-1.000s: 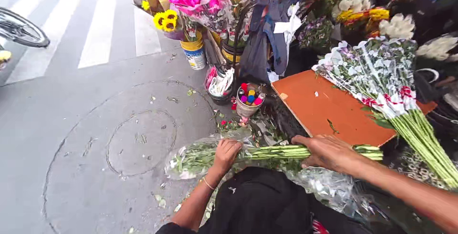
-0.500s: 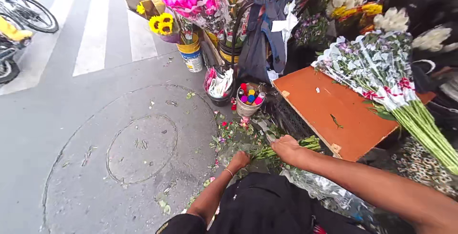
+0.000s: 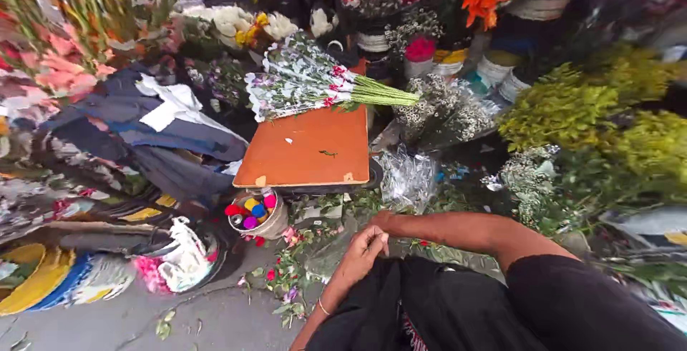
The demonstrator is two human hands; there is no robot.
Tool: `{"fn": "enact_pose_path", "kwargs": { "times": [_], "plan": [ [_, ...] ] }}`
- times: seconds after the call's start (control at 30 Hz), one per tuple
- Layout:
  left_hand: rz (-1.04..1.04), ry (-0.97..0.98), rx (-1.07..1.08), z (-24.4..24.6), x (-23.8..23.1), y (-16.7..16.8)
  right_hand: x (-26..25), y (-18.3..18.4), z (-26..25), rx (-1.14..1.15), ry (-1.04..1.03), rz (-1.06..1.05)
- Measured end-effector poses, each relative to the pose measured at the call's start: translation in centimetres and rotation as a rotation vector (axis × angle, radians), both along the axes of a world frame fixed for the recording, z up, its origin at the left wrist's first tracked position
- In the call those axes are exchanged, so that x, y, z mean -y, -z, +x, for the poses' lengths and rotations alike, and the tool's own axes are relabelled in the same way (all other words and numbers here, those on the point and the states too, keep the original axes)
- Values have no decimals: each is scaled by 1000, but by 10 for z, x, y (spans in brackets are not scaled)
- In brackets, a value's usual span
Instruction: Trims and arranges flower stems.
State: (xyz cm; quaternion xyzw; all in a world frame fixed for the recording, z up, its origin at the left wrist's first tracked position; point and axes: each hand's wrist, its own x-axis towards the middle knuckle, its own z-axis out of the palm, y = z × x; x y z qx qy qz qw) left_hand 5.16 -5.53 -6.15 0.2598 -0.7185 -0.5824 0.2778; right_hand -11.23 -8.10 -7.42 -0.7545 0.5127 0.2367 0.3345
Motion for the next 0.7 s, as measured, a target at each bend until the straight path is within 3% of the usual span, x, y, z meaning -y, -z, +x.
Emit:
{"fn": "enact_pose_path", "kwargs": {
  "times": [0.07, 0.13, 0.2, 0.3, 0.43, 0.57, 0.63, 0.7],
  "plan": [
    [-168, -71, 484, -7, 10, 27, -23, 2, -30, 4, 35, -30],
    [-147, 0, 900, -21, 12, 61, -42, -10, -57, -6, 98, -33],
    [-185, 88, 1017, -46, -3, 85, -63, -22, -87, -20, 179, -7],
    [-397, 291, 989, -107, -24, 65, -99, -18, -132, 5, 308, 21],
    [-636, 456, 621, -200, -82, 7, -164, 4, -189, 142, 513, 76],
    [-548, 513, 35, -247, -137, 40, -244, 38, -247, 452, 691, -67],
    [-432, 558, 104, -249, -141, 54, -279, 32, -255, 547, 968, -31],
    [-426, 576, 472, -248, -135, 67, -308, 29, -260, 521, 1141, 29]
  ]
}}
